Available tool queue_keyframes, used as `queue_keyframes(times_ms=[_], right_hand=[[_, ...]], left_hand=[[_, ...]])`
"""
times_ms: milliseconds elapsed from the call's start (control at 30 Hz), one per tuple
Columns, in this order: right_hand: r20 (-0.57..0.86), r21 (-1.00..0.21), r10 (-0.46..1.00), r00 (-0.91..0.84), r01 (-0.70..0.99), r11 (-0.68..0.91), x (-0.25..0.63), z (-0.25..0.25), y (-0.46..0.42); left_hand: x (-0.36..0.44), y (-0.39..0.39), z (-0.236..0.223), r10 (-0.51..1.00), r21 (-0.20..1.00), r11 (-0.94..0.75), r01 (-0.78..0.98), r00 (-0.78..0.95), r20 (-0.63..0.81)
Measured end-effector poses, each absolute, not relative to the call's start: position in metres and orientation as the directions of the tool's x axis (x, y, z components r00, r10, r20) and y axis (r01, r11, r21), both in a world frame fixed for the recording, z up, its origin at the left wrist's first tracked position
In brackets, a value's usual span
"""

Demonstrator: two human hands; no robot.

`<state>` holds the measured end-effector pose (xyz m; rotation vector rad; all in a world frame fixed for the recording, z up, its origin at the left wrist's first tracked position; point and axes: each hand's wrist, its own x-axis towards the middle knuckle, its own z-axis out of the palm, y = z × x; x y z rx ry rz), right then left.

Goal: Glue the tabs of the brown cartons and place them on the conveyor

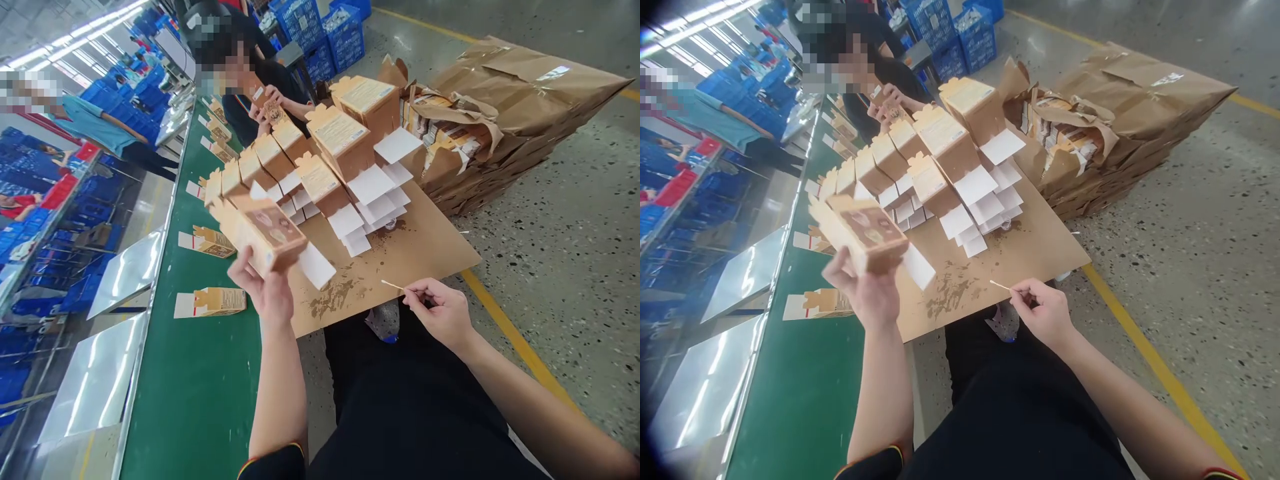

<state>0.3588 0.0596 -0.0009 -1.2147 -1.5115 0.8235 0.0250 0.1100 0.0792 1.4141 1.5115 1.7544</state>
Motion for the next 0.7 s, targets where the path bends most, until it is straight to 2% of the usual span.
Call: queue_keyframes(times_ms=[100, 200, 333, 500, 700], right_hand=[[0.296, -0.905, 0.949, -0.104, 0.285, 0.314, 0.343, -0.006, 0.056], [0.388, -0.849, 0.898, -0.210, 0.299, 0.436, 0.318, -0.017, 0.057], [0.483, -0.756, 0.822, -0.303, 0.330, 0.566, 0.291, -0.033, 0.062], [0.450, -0.714, 0.783, -0.428, 0.354, 0.604, 0.283, -0.044, 0.059], [0.439, -0.691, 0.767, -0.468, 0.370, 0.621, 0.283, -0.048, 0.056]], left_hand=[[0.038, 0.068, 0.037, 0.856, 0.986, -0.151, -0.068, -0.508, 0.096], [0.052, 0.052, 0.002, 0.842, 0.975, -0.027, -0.219, -0.531, -0.096], [0.058, 0.053, -0.017, 0.826, 0.969, 0.014, -0.246, -0.543, -0.150], [0.058, 0.055, -0.013, 0.857, 0.969, 0.083, -0.234, -0.479, -0.189], [0.063, 0.055, -0.012, 0.851, 0.971, 0.083, -0.224, -0.491, -0.186]])
